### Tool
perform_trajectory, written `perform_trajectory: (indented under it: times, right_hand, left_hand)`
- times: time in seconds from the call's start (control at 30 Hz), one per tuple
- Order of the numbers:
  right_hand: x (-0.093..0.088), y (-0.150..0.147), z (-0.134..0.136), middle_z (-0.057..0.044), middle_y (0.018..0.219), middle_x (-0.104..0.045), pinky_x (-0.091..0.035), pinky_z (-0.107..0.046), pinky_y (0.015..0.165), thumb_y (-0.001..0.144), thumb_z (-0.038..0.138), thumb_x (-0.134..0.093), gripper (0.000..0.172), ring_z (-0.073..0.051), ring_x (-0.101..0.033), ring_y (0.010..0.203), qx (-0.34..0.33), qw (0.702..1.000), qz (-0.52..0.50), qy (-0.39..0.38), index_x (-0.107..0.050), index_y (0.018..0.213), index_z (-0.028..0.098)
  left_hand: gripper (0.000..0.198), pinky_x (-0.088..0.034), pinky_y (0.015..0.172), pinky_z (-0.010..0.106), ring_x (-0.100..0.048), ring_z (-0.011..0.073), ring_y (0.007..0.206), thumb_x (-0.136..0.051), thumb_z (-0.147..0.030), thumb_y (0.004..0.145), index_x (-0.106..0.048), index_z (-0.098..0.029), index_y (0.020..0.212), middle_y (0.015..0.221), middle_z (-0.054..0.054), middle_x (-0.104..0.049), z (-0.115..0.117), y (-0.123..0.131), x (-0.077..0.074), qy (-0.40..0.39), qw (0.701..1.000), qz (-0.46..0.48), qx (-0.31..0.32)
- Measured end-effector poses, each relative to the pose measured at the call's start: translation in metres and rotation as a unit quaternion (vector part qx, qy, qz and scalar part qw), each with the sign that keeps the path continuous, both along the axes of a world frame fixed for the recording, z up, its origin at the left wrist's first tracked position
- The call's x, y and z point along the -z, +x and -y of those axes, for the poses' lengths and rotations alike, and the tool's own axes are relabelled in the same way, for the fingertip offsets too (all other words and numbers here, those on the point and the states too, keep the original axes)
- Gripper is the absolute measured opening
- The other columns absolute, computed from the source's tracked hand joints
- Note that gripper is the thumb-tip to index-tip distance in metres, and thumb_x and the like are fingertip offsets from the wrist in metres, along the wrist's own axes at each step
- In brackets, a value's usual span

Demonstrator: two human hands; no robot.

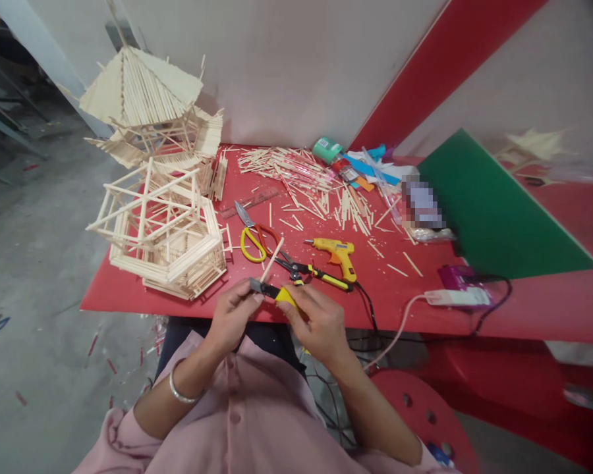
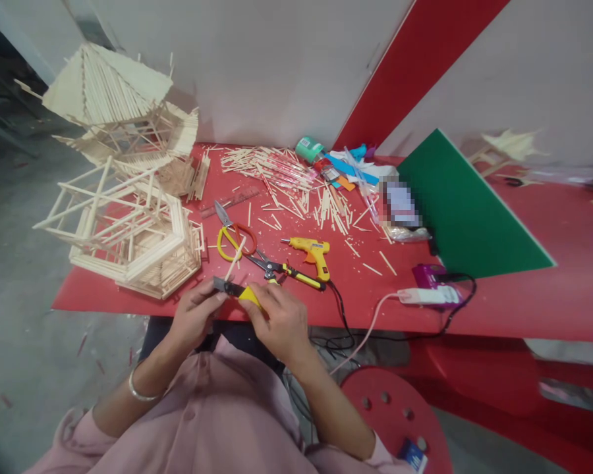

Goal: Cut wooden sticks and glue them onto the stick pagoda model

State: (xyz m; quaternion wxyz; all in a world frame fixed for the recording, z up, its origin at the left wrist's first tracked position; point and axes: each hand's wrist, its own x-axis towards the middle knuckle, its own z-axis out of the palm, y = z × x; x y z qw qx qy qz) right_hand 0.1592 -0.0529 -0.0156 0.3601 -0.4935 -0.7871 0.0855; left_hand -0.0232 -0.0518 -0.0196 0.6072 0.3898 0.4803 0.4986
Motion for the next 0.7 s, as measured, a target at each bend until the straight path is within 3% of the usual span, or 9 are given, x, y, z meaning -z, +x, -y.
perform_trajectory:
  times: [0.13,0.23,0.43,0.7]
  right_hand:
    - [0.003,-0.003,0.002,-0.009,0.092,-0.073,-0.056,-0.029,0.073,0.095,0.031,-0.058,0.029,-0.018,-0.069,0.082,-0.003,1.0,-0.015,-0.016,-0.07,0.117,0.017]
    - [0.005,-0.005,0.005,-0.009,0.091,-0.073,-0.054,-0.029,0.072,0.095,0.03,-0.058,0.029,-0.017,-0.068,0.08,-0.001,1.0,-0.011,-0.001,-0.069,0.12,0.018]
    - [0.004,-0.009,0.006,-0.007,0.08,-0.07,-0.047,-0.029,0.066,0.094,0.029,-0.059,0.029,-0.016,-0.063,0.071,0.018,0.997,0.037,0.063,-0.069,0.119,0.018]
    - [0.006,-0.007,0.007,-0.008,0.083,-0.072,-0.044,-0.03,0.067,0.09,0.033,-0.067,0.033,-0.018,-0.064,0.073,0.051,0.98,0.116,0.152,-0.069,0.119,0.017]
  left_hand:
    - [0.03,-0.038,0.062,0.024,-0.047,0.0132,0.066,-0.065,-0.042,0.086,-0.07,-0.017,0.07,0.069,0.001,-0.053,0.001,-0.001,-0.007,0.098,0.99,-0.101,-0.025]
    - [0.036,-0.038,0.062,0.026,-0.045,0.0141,0.063,-0.065,-0.043,0.087,-0.065,-0.018,0.061,0.062,0.0,-0.05,0.001,0.0,-0.008,0.133,0.981,-0.131,-0.056]
    - [0.035,-0.036,0.058,0.026,-0.044,0.0135,0.06,-0.067,-0.039,0.086,-0.062,-0.018,0.059,0.06,0.0,-0.05,0.004,0.002,0.001,0.134,0.98,-0.114,-0.09]
    - [0.038,-0.03,0.048,0.023,-0.036,0.0085,0.051,-0.069,-0.042,0.085,-0.059,-0.017,0.059,0.059,-0.003,-0.044,0.007,0.008,0.003,0.082,0.99,-0.064,-0.096]
